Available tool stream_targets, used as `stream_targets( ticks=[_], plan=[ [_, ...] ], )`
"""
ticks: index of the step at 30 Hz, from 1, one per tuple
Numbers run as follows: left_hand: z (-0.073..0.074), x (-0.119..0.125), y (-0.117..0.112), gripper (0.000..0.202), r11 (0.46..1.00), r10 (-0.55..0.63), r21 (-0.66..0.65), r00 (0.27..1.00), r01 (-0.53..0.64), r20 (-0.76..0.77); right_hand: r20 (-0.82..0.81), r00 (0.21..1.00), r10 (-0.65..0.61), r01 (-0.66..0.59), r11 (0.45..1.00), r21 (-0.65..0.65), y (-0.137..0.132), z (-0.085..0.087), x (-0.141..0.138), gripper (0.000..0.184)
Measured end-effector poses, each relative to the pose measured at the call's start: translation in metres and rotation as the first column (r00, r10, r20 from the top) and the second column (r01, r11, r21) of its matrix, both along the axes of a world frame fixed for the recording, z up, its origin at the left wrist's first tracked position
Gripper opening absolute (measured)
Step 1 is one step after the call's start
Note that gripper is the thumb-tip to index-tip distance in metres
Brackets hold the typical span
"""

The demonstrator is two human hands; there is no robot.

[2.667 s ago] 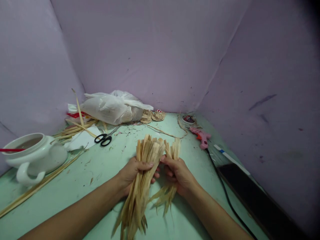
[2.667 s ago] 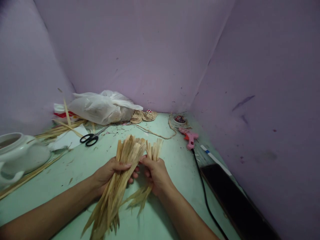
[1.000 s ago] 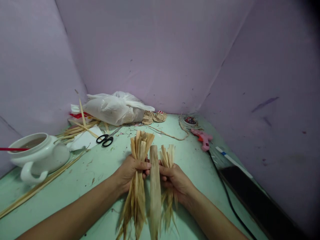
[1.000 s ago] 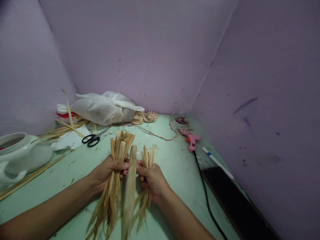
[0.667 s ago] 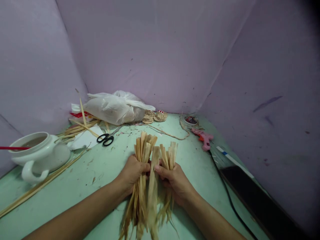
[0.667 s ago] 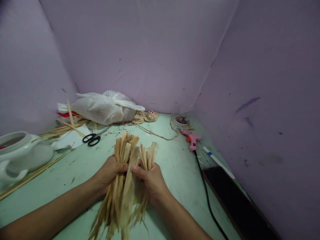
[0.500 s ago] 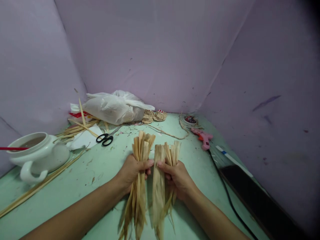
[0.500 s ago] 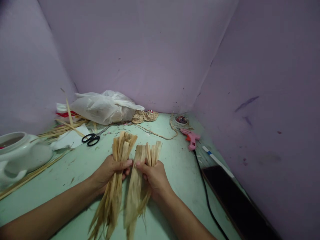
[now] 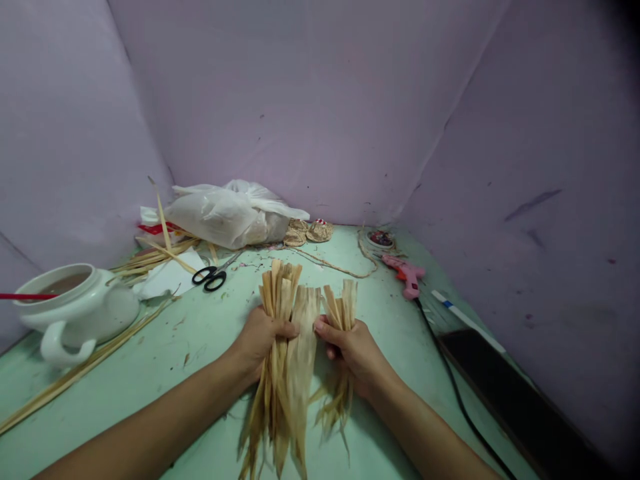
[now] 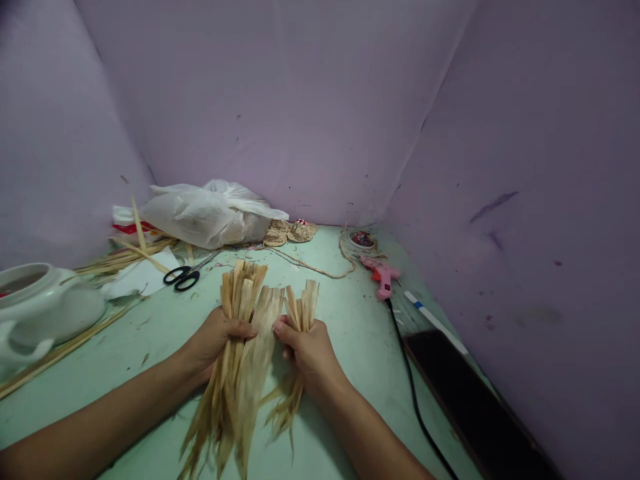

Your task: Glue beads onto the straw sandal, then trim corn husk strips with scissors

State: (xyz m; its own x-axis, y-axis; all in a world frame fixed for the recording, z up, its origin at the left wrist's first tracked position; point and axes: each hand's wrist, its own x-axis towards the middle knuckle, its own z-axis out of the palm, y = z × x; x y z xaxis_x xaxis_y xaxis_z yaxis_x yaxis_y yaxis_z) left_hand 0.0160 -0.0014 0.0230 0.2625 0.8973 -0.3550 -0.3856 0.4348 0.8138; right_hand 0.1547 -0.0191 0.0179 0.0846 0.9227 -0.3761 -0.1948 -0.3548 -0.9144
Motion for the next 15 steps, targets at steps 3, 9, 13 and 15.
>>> stream_targets(
  ticks=[3,9,13,15],
  plan=[
    [0.0002,-0.0005,0.0006,0.029,1.000,-0.002,-0.007,1.000,0.002,0.011,-0.001,1.000,-0.011,0.011,1.000,0.007,0.0010,-0.0025,-0.0002,0.027],
    [0.0049,0.0018,-0.0038,0.033,0.999,-0.037,0.028,0.999,0.037,-0.018,0.030,0.996,0.090,-0.091,0.994,0.053,-0.0022,-0.0031,-0.0008,0.025],
    [0.0057,0.0036,-0.0059,0.033,0.994,-0.098,0.059,0.995,0.097,0.008,0.080,0.991,0.107,-0.114,0.990,0.084,-0.0038,-0.0018,-0.0031,0.024],
    [0.0050,0.0040,-0.0060,0.036,0.991,-0.117,0.066,0.993,0.117,0.004,0.089,0.990,0.110,-0.120,0.986,0.117,-0.0038,-0.0024,-0.0041,0.026]
  ],
)
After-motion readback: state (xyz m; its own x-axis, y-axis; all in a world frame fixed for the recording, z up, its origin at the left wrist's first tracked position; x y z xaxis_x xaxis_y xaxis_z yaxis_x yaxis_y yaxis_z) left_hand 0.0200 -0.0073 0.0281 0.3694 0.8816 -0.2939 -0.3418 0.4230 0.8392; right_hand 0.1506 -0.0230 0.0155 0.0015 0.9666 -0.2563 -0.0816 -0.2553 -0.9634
